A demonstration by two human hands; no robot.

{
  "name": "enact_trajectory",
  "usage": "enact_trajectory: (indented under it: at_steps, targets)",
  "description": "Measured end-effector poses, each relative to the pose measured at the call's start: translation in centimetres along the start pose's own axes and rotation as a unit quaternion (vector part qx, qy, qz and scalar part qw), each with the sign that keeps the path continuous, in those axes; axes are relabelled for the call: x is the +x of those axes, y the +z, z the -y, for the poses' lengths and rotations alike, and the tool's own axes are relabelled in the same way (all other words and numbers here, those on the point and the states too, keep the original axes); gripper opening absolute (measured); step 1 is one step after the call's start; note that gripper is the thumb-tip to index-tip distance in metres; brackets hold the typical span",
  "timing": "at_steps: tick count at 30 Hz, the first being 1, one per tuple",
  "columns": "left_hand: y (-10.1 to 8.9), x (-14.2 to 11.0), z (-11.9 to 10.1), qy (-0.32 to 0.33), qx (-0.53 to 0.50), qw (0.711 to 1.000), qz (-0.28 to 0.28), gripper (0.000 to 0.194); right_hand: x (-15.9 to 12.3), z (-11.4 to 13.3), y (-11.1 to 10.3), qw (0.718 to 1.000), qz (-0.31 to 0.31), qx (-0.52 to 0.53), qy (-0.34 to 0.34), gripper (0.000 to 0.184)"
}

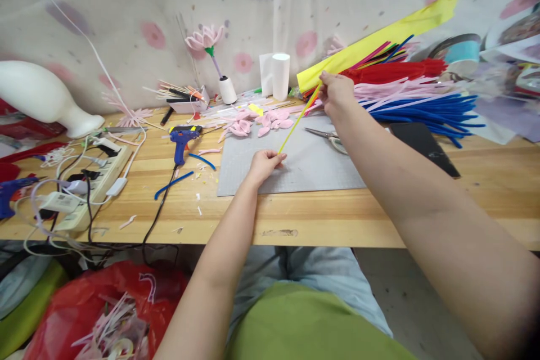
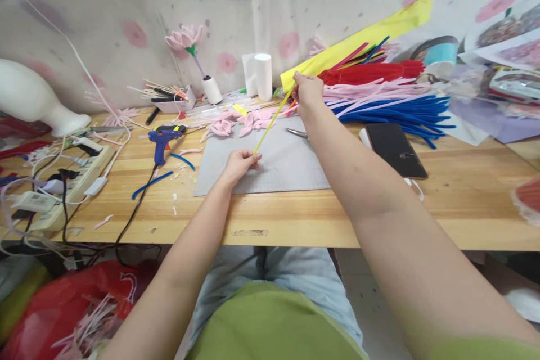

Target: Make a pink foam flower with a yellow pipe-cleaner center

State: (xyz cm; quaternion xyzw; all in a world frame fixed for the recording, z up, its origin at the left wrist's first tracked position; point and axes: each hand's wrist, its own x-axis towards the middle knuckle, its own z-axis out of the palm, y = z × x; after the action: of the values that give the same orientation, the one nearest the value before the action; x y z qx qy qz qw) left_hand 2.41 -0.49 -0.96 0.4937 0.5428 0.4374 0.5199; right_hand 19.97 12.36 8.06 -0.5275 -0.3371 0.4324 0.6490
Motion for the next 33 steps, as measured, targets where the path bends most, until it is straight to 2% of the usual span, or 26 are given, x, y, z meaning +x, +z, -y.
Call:
enact_trajectory:
  at_steps: [4, 8, 10, 11, 13, 15, 17, 18, 19, 21, 23, 25, 29, 33]
  targets:
    - [-0.2, 0.1, -0.2, -0.012, -0.026, 0.999, -0.018, 0.025, 0.8, -0.5, -2.9, 1.000, -0.016, 0.003, -0.015, 0.024]
    - [-1.3, 0.5, 0.1, 0.020, -0.018, 0.995, -0.092, 0.025, 1.5, -0.3, -6.6, 0.997, -0.070, -0.003, -0.021, 0.025]
    - [-1.6, 0.7, 0.1, 0.019, -0.014, 0.994, -0.110, 0.026, 1.1, 0.3, -7.7, 0.990, -0.096, -0.067, -0.083, 0.026]
    - [-1.6, 0.8, 0.1, 0.016, -0.010, 0.994, -0.108, 0.026, 0.4, 0.7, -7.7, 0.979, -0.078, -0.128, -0.139, 0.023]
    - [-1.2, 0.8, 0.0, 0.010, 0.010, 0.996, -0.090, 0.026, -1.7, 1.2, -6.8, 0.925, -0.018, -0.250, -0.287, 0.016]
    - [-0.6, 0.8, 0.0, 0.007, 0.037, 0.997, -0.070, 0.026, -4.4, 1.1, -4.8, 0.838, 0.160, -0.325, -0.408, 0.008]
    - [-0.2, 0.8, 0.1, 0.014, 0.061, 0.996, -0.055, 0.026, -6.9, 0.2, -2.6, 0.730, 0.348, -0.381, -0.448, 0.008]
    - [-0.2, 0.7, 0.2, 0.019, 0.069, 0.996, -0.049, 0.026, -7.9, -0.5, -1.6, 0.678, 0.413, -0.400, -0.459, 0.010]
    - [-0.2, 0.6, 0.3, 0.024, 0.070, 0.996, -0.044, 0.026, -8.6, -1.3, -0.9, 0.632, 0.450, -0.430, -0.462, 0.014]
    - [-0.5, 0.4, 0.4, 0.022, 0.062, 0.997, -0.035, 0.025, -9.4, -2.6, 0.1, 0.585, 0.471, -0.508, -0.422, 0.015]
    - [-0.7, 0.2, 0.2, 0.005, 0.030, 0.999, -0.035, 0.021, -9.4, -3.4, 0.5, 0.578, 0.463, -0.566, -0.363, 0.020]
    - [-0.7, 0.0, -0.2, -0.013, -0.027, 0.999, -0.042, 0.016, -9.2, -3.5, 0.6, 0.592, 0.446, -0.588, -0.324, 0.023]
    - [-0.4, -0.4, -1.1, -0.042, -0.133, 0.989, -0.043, 0.014, -8.7, -3.3, 0.5, 0.614, 0.417, -0.601, -0.297, 0.026]
    - [-0.5, -0.8, -1.4, -0.066, -0.155, 0.986, -0.005, 0.012, -8.3, -3.3, 0.2, 0.615, 0.452, -0.593, -0.257, 0.025]
